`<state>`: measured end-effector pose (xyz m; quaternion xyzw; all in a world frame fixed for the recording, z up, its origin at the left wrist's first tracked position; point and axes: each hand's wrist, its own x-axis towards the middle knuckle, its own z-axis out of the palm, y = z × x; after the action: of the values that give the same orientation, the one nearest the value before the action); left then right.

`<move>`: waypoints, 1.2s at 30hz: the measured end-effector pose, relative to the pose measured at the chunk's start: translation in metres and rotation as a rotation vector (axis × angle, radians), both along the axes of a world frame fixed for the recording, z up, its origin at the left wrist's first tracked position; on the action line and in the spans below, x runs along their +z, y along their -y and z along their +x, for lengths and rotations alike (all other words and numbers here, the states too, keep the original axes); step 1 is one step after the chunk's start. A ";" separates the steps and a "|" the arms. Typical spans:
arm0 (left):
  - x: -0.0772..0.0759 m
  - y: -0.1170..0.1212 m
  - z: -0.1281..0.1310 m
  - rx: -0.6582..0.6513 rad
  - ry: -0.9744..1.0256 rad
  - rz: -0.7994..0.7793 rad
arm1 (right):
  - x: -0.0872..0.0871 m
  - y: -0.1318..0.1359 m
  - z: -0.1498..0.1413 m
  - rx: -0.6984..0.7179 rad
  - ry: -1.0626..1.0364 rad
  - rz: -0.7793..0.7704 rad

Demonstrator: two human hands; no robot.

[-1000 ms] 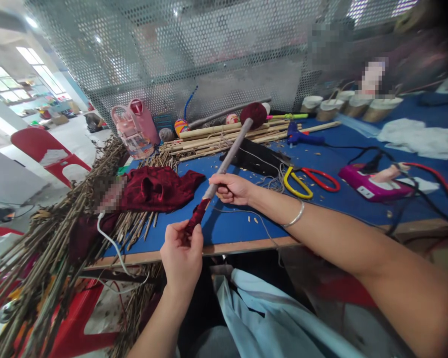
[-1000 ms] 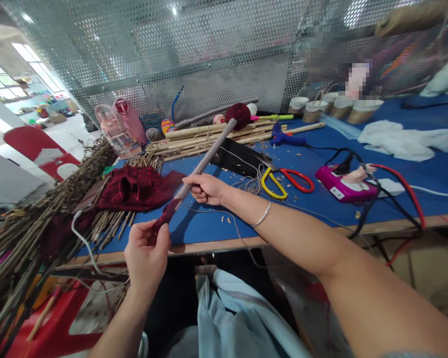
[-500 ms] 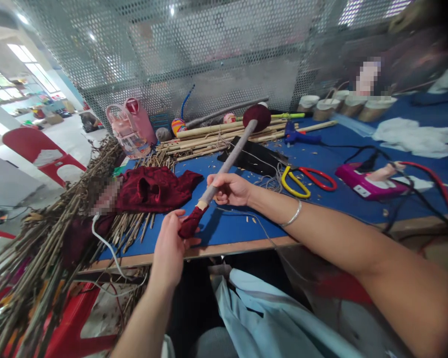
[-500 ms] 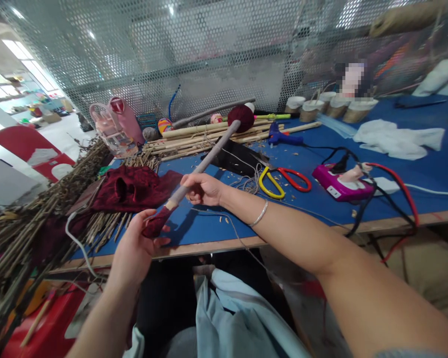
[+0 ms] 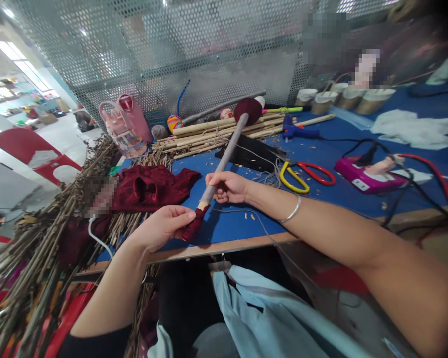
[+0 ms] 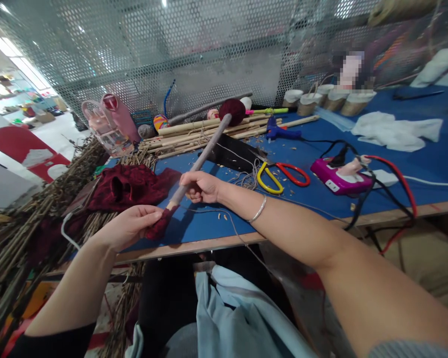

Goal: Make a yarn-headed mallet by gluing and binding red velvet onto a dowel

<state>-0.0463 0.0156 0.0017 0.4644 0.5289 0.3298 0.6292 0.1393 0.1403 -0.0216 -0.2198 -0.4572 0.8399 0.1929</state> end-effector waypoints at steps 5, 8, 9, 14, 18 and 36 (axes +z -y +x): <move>-0.002 -0.004 0.006 0.048 -0.117 0.070 | -0.001 -0.001 -0.001 -0.026 0.017 -0.003; -0.002 -0.006 0.009 0.035 -0.052 0.021 | 0.000 -0.001 -0.002 -0.034 0.026 -0.004; -0.002 -0.006 0.010 0.027 -0.028 0.001 | 0.000 0.000 -0.002 -0.034 0.030 -0.004; 0.005 -0.008 0.013 -0.032 -0.217 0.053 | 0.002 0.001 -0.003 -0.023 0.042 -0.009; 0.020 -0.003 0.016 -0.065 -0.553 0.187 | 0.001 0.000 -0.003 -0.024 0.044 -0.012; -0.022 0.060 0.032 0.440 -0.293 0.382 | 0.006 0.003 -0.002 -0.073 0.113 -0.027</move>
<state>-0.0140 -0.0444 -0.0204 0.4913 0.6299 0.4807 0.3616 0.1368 0.1372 -0.0160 -0.2858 -0.4475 0.8248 0.1942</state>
